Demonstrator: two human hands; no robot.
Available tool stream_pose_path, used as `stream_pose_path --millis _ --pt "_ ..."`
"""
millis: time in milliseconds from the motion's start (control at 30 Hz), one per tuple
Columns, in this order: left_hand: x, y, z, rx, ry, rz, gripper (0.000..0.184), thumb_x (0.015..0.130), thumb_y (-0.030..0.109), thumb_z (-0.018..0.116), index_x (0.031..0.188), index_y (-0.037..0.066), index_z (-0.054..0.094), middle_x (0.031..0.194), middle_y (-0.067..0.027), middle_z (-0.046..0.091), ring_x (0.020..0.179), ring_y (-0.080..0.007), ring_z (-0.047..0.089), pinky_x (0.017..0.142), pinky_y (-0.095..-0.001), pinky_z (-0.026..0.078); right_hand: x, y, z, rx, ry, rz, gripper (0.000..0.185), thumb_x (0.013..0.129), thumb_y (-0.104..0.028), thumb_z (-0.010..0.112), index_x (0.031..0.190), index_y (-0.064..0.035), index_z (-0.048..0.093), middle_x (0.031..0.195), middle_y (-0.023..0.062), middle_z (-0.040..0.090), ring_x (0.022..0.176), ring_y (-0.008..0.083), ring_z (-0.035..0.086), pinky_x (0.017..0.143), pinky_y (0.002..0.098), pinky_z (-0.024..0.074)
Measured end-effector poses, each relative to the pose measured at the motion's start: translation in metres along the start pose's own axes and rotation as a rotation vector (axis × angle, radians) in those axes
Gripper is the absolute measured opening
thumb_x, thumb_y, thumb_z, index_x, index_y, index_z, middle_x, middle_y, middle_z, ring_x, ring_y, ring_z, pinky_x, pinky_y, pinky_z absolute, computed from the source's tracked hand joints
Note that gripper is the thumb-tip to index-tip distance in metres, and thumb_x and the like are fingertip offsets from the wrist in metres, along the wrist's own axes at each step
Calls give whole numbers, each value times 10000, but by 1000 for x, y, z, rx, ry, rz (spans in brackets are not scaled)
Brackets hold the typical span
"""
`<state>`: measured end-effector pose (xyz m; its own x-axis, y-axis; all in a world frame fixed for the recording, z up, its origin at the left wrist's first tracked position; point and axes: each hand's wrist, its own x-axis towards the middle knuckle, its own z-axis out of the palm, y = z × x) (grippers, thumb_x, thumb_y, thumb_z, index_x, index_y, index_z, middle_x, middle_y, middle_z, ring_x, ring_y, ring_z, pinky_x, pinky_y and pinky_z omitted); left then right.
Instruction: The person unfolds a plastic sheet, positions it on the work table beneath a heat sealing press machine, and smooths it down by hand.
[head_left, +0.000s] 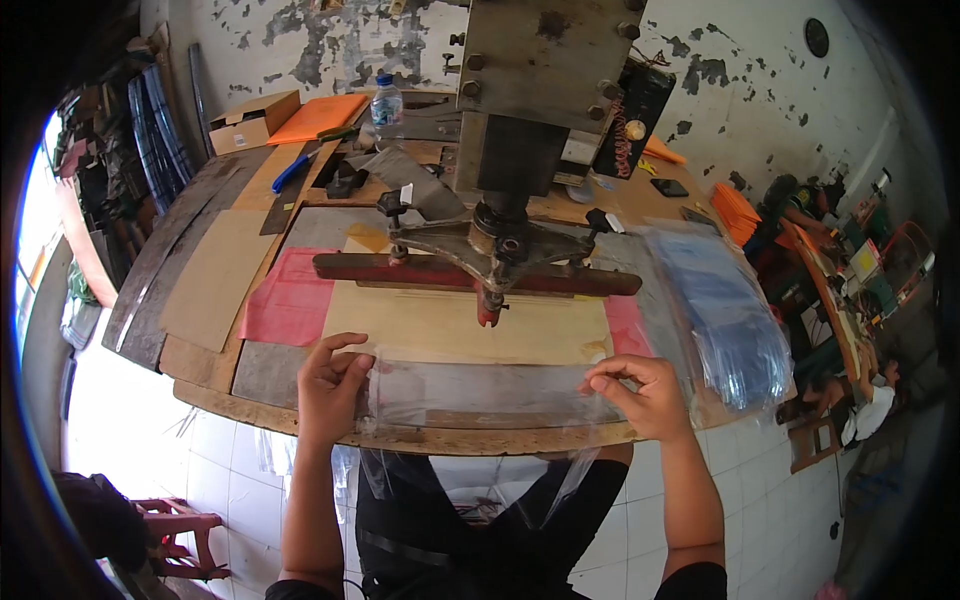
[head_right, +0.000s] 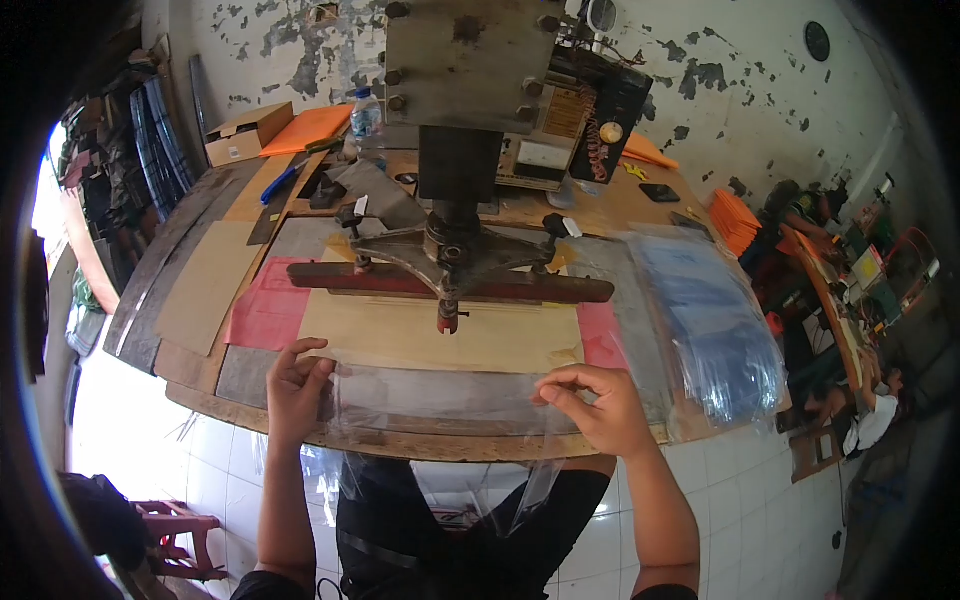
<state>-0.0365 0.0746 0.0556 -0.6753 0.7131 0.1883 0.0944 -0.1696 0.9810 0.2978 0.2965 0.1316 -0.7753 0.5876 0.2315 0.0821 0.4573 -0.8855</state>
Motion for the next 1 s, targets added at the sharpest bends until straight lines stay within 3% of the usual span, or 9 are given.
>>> stream_pose_path --millis 133,533,833,1000 --pt "1 -2 -1 -15 3 6 244 1055 37 658 1295 25 618 893 -93 794 537 -2 501 467 -202 349 -2 -11 2 -4 22 31 143 1020 -69 716 1076 51 771 953 120 808 912 180 785 821 286 590" --pt "0 -1 -1 -1 -4 8 231 1049 70 684 1269 26 627 890 -105 806 512 -11 505 454 -200 361 -3 -8 8 28 124 49 219 1038 -80 693 1223 37 703 948 123 812 903 172 783 837 284 585" --pt "-1 -2 -4 9 -33 19 235 1052 68 672 1274 23 612 883 -95 795 538 -13 532 478 -196 398 -1 -2 8 -59 127 140 177 1038 -126 716 1084 43 691 953 133 812 908 155 769 850 282 577" --pt "-2 -1 -4 69 -27 34 244 1045 51 670 1280 24 612 901 -96 801 584 -13 543 528 -193 410 0 18 4 19 133 164 179 1032 -145 731 1024 26 681 910 86 778 890 142 744 840 280 569"
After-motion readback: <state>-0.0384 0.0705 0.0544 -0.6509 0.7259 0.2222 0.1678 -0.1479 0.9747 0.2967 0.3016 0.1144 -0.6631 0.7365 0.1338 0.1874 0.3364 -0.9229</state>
